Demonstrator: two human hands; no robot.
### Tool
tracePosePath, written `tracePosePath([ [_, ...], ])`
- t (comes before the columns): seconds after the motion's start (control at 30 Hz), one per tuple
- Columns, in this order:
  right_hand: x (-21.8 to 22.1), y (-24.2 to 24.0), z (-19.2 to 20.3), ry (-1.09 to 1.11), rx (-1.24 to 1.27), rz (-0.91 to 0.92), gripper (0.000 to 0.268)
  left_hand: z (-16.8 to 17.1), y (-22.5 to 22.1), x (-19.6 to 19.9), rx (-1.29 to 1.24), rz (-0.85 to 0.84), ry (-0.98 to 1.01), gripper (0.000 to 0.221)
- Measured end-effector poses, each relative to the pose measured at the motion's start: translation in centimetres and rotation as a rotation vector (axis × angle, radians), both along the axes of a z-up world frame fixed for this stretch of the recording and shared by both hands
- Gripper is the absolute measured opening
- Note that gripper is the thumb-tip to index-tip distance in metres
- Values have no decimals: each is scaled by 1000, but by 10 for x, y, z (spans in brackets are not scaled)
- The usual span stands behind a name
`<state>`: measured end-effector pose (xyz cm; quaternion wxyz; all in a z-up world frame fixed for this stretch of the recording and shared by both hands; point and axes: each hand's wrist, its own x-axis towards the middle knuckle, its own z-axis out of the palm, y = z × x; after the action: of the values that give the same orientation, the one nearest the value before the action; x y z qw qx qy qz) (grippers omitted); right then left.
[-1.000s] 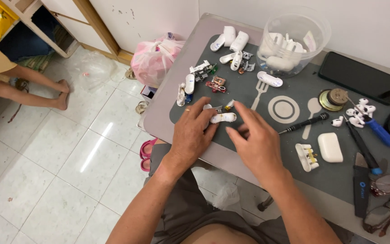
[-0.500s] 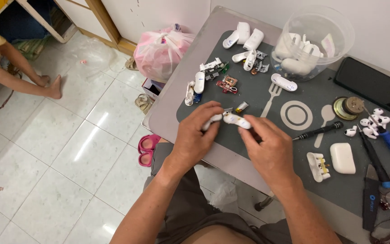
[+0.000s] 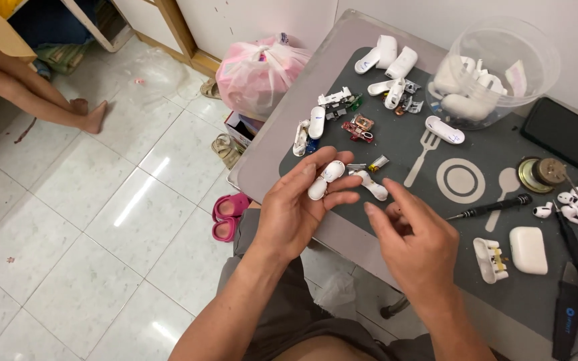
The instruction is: Assembling the internal components of an AirPods charging case, including the circuit board and battery housing.
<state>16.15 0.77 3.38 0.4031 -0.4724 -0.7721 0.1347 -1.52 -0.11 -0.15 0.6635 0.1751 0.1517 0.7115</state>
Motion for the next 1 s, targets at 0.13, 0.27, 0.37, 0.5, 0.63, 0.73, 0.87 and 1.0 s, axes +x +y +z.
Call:
tracePosePath([
  [0.13, -4, -11, 17, 69, 20, 45, 38, 15, -6, 6, -16, -5, 16, 44],
  [0.27, -2, -14, 12, 81, 10, 56, 39, 18, -10, 10, -17, 5, 44, 46],
  [0.37, -1, -17, 8, 58, 4, 60, 40, 17, -14, 11, -83, 9, 130, 50],
  [0.5, 8, -26, 0, 86, -46, 81, 53, 17, -23, 24, -112, -41, 377, 62],
  [0.63, 26, -39, -9, -71, 58, 92, 47, 18, -48, 56, -53, -188, 635, 72],
  [0.73, 47, -46, -18, -181, 71, 51, 44, 11, -56, 75, -156, -273, 548, 73],
  [0.87, 75, -51, -20, -226, 73, -41, 31, 17, -48, 85, -187, -274, 567, 64],
  [1.0, 105, -49, -11, -348, -21, -229, 27, 17, -16, 67, 152, 278, 1396, 41],
])
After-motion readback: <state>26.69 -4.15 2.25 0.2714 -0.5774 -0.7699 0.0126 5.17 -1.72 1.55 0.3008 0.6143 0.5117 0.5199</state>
